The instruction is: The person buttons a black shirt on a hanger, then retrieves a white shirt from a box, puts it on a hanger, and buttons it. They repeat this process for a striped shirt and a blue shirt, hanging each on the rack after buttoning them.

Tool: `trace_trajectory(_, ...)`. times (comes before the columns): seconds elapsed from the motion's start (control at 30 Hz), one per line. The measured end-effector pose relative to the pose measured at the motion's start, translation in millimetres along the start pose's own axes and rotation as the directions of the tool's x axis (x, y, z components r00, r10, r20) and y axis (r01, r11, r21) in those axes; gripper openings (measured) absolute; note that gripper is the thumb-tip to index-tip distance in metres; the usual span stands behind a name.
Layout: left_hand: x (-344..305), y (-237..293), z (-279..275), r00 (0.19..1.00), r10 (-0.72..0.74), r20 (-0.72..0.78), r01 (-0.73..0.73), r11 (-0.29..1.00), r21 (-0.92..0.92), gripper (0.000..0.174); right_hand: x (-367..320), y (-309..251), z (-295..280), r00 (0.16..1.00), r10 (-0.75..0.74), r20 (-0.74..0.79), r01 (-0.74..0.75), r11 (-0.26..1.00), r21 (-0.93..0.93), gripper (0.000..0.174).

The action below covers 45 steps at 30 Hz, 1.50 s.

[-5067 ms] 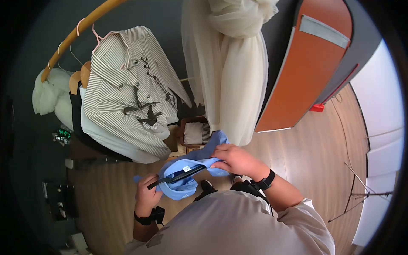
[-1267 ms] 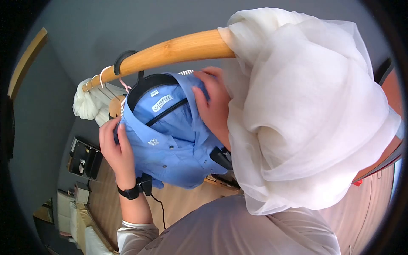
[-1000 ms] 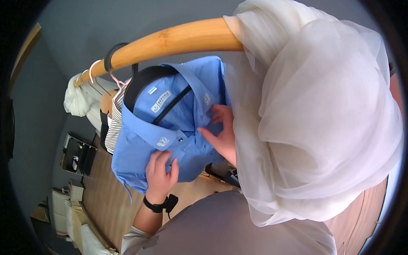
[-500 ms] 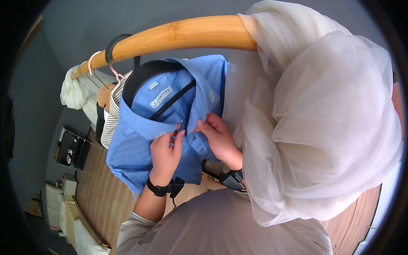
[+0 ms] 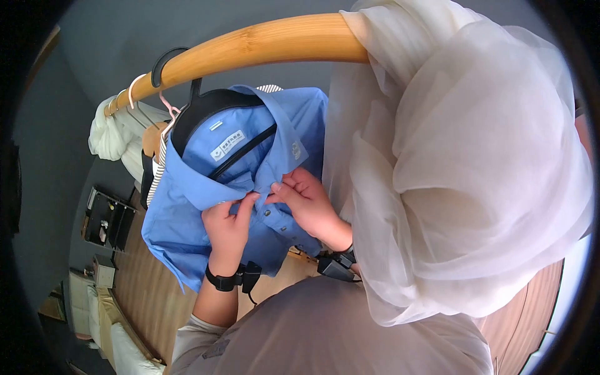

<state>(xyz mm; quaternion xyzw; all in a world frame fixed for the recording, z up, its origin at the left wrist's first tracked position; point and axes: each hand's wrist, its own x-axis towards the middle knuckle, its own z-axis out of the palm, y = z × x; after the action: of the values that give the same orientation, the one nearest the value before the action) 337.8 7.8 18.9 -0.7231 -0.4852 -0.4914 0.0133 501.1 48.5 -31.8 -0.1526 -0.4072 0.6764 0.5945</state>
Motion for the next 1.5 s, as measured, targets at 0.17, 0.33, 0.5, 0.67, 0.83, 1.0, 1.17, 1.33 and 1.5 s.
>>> trace_trajectory(0.17, -12.6, 10.5, -5.8, 0.984, -0.169, -0.047, 0.164, 0.982, -0.089, 0.010, -2.3, 12.2, -13.2, 0.991, -0.116, -0.064, 0.100, 0.974, -0.205, 0.011)
trace_trajectory(0.33, -20.2, 29.8, -23.7, 1.000, -0.015, 0.010, 0.014, 0.994, 0.109, 0.018, -7.8, 4.4, -11.4, 0.992, -0.113, -0.054, 0.074, 0.874, -0.481, 0.009)
trace_trajectory(0.5, -14.4, 41.2, -25.2, 0.999, 0.032, 0.033, -0.034, 0.998, 0.058, 0.020, -5.5, -2.7, 4.8, 0.988, 0.018, 0.155, 0.003, 0.991, -0.136, 0.008)
trace_trajectory(0.67, -22.7, 41.2, -24.4, 0.993, -0.062, 0.098, 0.067, 0.997, -0.049, 0.017, -18.3, -12.0, 9.3, 0.989, 0.049, 0.138, -0.042, 0.997, -0.060, 0.009)
trace_trajectory(0.83, -23.8, 34.8, -22.4, 0.984, -0.170, 0.055, 0.177, 0.973, -0.148, 0.014, -25.1, -13.0, 3.8, 0.995, 0.039, 0.092, -0.029, 0.994, -0.107, 0.010)
trace_trajectory(1.0, -17.8, 30.0, -34.3, 0.934, -0.323, 0.154, 0.339, 0.936, -0.091, 0.014, -36.3, -19.0, -4.7, 0.997, 0.052, 0.055, -0.044, 0.990, -0.134, 0.011)
trace_trajectory(1.17, -12.9, 37.2, -21.3, 0.968, -0.202, 0.149, 0.229, 0.953, -0.199, 0.013, -41.1, -29.9, 8.3, 0.996, 0.085, -0.016, -0.086, 0.986, -0.144, 0.006)
trace_trajectory(1.33, -11.1, 34.1, -18.1, 0.981, -0.134, 0.142, 0.154, 0.978, -0.140, 0.015, -45.5, -38.5, 9.8, 0.998, 0.057, -0.029, -0.063, 0.963, -0.263, 0.007)
trace_trajectory(1.5, -5.3, 41.7, -18.7, 0.989, -0.054, 0.140, 0.055, 0.998, -0.004, 0.014, -49.5, -53.1, 17.4, 1.000, -0.008, -0.010, 0.002, 0.849, -0.528, 0.004)
